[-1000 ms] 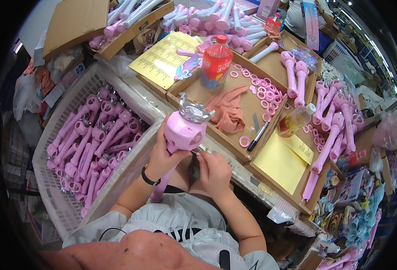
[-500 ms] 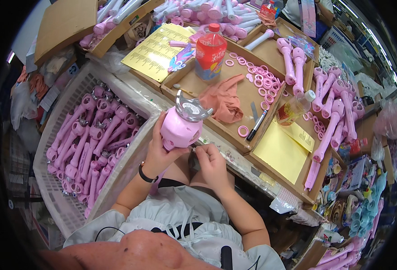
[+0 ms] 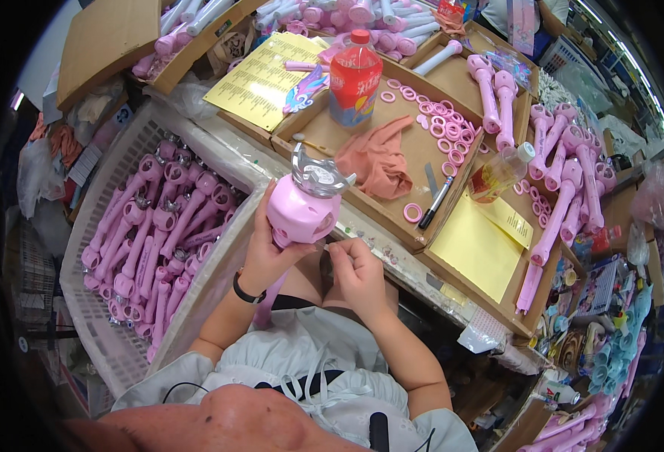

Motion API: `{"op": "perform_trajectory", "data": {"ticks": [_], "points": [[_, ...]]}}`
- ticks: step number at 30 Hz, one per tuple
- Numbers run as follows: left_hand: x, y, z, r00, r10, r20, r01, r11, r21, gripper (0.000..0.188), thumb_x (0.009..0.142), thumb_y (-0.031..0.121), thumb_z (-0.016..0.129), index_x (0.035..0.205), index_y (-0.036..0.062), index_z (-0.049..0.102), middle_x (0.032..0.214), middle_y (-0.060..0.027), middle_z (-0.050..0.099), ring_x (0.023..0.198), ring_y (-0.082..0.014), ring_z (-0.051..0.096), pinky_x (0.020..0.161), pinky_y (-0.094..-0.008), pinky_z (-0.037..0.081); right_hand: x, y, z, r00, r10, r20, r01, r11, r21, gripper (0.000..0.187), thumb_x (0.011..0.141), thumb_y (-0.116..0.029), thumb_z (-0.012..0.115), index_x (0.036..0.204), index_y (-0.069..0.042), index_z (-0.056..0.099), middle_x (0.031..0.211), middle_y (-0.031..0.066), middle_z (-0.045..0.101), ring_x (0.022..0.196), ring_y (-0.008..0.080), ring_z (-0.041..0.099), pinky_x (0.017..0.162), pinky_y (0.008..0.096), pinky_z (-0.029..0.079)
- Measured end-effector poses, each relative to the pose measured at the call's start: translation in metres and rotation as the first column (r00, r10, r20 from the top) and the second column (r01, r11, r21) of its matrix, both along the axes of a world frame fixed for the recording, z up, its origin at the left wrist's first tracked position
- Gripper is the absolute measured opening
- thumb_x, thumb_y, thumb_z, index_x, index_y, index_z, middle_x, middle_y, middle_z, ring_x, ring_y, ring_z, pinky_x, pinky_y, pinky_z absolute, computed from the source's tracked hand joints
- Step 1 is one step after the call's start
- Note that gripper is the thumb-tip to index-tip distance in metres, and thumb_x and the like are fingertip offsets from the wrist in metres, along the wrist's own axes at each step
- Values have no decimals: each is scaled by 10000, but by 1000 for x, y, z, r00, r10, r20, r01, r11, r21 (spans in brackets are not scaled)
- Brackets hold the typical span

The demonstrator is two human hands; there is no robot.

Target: The person assembles pink bubble-blowing wands by attaching a clear plastic bubble head to the wand handle, wiping the wand with a cloth, and inserting a small pink ring into the head. The person repeats this sequence for multiple wands, placing finished units into a white basket.

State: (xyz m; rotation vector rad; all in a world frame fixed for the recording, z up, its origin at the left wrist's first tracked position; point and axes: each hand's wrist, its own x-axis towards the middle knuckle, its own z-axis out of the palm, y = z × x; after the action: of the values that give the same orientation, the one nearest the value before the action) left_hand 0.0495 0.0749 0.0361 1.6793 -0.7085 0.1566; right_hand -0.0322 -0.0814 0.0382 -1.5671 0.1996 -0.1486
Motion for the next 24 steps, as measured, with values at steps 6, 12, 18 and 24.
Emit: {"op": "perform_trajectory", "data": {"ticks": [6, 12, 18, 24], "points": [[0, -1, -2, 997, -31, -68, 27, 998, -54, 1015, 688, 162, 805, 1441, 31, 136, 1336, -214, 425, 1174, -264, 492, 953, -350, 412, -1, 4, 4, 915, 12, 404, 234, 800, -552, 103, 834, -45, 615, 916, -4, 569, 713, 111, 579, 580, 232, 570, 533, 305, 452], [-3, -1, -7, 999, 31, 26, -32, 999, 14, 1023, 673, 191, 818, 1434, 22, 155, 1311, -231, 453, 1163, -293, 512, 935, -357, 430, -2, -4, -3, 925, 79, 372, 175, 781, -600, 79, 824, -29, 619, 888, 0, 583, 746, 126, 607, 596, 225, 581, 550, 306, 465], [-10, 2, -11, 998, 35, 56, -39, 996, 76, 1065, 631, 251, 847, 1424, 5, 181, 1266, -244, 489, 1124, -317, 543, 908, -363, 452, -10, -6, -18, 997, 76, -9, -74, 982, 172, 126, 904, -124, 573, 938, -2, 575, 836, 36, 623, 756, 96, 557, 696, 236, 455], [-9, 8, -27, 999, -9, -37, 6, 997, -74, 1089, 553, 253, 889, 1397, -1, 250, 1206, -192, 529, 1100, -287, 544, 908, -349, 449, -28, -17, -4, 929, 266, -258, -176, 929, 325, 137, 908, -134, 569, 946, -3, 565, 895, 36, 619, 839, 89, 553, 739, 236, 437]]}}
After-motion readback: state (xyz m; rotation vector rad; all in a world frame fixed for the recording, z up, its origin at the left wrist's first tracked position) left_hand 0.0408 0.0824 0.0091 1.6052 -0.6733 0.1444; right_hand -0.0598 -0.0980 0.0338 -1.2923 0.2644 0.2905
